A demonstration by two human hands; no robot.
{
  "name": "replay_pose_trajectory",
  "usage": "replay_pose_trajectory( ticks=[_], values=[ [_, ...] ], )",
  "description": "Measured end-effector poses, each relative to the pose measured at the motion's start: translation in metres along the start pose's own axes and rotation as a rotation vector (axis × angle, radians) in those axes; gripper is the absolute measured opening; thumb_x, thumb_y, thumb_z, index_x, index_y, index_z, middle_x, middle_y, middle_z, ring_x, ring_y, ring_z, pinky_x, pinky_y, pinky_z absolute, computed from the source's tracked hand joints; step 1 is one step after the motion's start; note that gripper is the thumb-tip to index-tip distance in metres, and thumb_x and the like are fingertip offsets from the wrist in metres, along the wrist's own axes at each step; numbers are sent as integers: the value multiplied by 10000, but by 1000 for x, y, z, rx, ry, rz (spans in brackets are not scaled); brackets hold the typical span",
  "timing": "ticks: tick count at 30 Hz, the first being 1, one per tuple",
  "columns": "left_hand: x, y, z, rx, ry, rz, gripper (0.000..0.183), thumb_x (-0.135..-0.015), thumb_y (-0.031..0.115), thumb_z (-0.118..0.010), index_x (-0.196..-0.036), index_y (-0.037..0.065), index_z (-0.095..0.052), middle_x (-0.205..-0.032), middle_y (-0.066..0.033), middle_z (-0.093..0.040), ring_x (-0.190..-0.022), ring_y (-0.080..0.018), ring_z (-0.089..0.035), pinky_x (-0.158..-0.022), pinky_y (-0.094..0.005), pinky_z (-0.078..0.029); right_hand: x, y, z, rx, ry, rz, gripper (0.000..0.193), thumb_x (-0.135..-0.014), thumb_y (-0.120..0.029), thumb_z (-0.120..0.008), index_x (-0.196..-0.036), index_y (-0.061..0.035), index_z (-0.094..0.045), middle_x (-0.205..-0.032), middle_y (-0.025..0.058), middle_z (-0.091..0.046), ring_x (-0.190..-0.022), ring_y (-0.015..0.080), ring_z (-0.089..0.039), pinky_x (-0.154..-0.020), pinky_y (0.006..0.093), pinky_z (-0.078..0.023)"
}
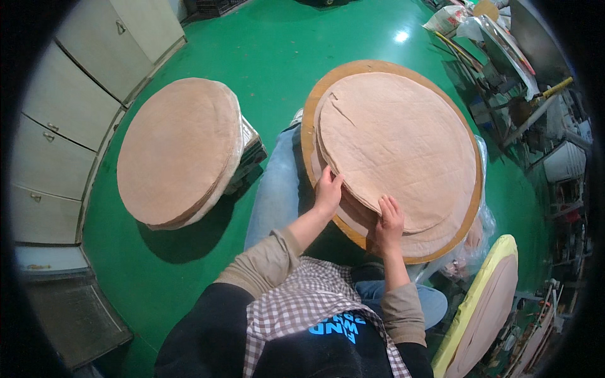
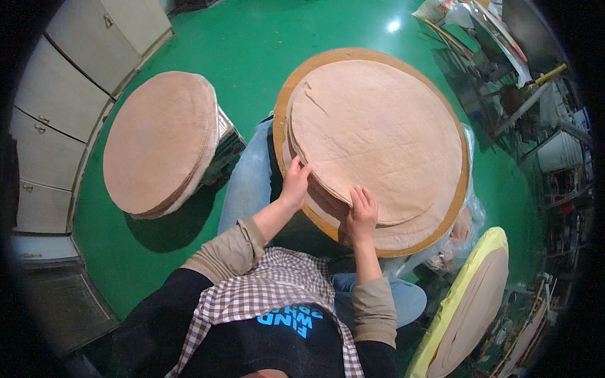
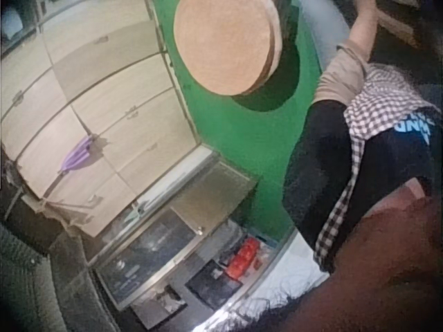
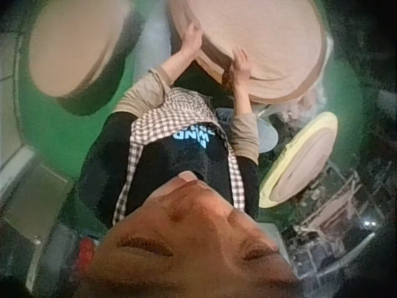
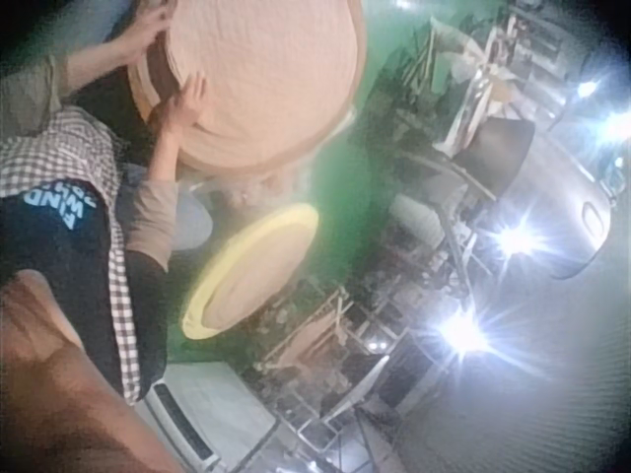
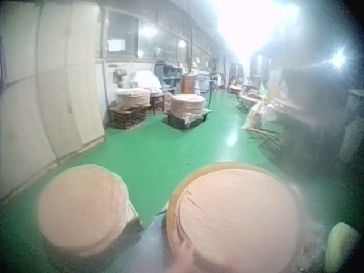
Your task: The person repeatedly picks up large circular beige sheets from a wooden tray and stacks them onto a growing pile on the floor. They handle the sheets one at a time, aligning them before placing them down.
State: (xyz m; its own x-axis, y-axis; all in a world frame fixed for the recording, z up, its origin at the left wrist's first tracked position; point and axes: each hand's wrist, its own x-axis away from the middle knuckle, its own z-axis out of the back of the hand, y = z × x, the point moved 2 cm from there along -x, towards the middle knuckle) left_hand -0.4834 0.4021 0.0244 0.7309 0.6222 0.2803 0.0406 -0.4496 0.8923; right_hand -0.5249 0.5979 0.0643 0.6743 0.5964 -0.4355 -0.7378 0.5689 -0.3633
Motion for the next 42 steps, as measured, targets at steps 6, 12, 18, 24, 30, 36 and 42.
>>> replay_pose_trajectory(
  ticks=[6, 12, 18, 24, 30, 36, 42],
  values=[
    [0, 2, 8, -202, 152, -58, 320, -864, 112, -541, -1149, -30, -520, -1038, -106, -595, -935, -144, -557, -804, -278, -441, 1, -1, 1, 24, 0, 35, 425, -683, 45, -547, -1089, -68, -599, -1136, 106, -606, -1108, 315, -520, -924, 433, -409],
    [6, 15, 7, -49, 140, 0, 295, -855, 78, -546, -1134, -17, -534, -973, -101, -619, -877, -134, -582, -771, -262, -454, 5, -4, -2, 12, -27, 35, 436, -684, 38, -551, -1110, -52, -581, -1161, 121, -588, -1125, 327, -504, -931, 440, -404],
    [12, 22, -5, 268, -95, 166, 332, -901, 148, -508, -1191, -8, -473, -1072, -118, -595, -959, -194, -590, -804, -336, -496, 2, -8, 2, -21, -37, -12, 443, -688, 22, -568, -1125, -52, -572, -1172, 127, -578, -1134, 329, -493, -938, 442, -398],
    [32, 32, -25, 595, -433, 479, 352, -926, 182, -471, -1224, 2, -421, -1220, -177, -498, -1044, -273, -566, -853, -446, -495, -1, -17, 2, 99, 9, 24, 478, -715, -36, -598, -1188, -67, -527, -1133, 142, -586, -1091, 341, -515, -891, 432, -427],
    [32, 23, -7, -38, -55, 264, 489, -846, 49, -526, -1301, -12, -361, -1224, -139, -471, -986, -203, -547, -816, -340, -484, -24, 11, 5, -101, -99, -270, 182, -813, -122, -587, -993, -112, -614, -799, 177, -611, -749, 366, -589, -639, 425, -464],
    [28, 18, 12, 266, 146, 286, 464, -828, 30, -531, -1267, -11, -391, -1022, -82, -518, -890, -171, -528, -785, -309, -475, -23, 14, 5, -135, -153, -217, 274, -758, -72, -583, -1027, -121, -613, -875, 157, -640, -808, 356, -609, -679, 427, -492],
    [28, 17, 7, 119, -139, 436, 199, -844, 61, -533, -1040, 35, -515, -866, -28, -549, -749, -146, -543, -705, -285, -491, -18, 11, -1, -85, -76, -94, 335, -711, -25, -594, -1035, -111, -596, -1006, 122, -629, -876, 333, -603, -708, 409, -497]
  ],
)
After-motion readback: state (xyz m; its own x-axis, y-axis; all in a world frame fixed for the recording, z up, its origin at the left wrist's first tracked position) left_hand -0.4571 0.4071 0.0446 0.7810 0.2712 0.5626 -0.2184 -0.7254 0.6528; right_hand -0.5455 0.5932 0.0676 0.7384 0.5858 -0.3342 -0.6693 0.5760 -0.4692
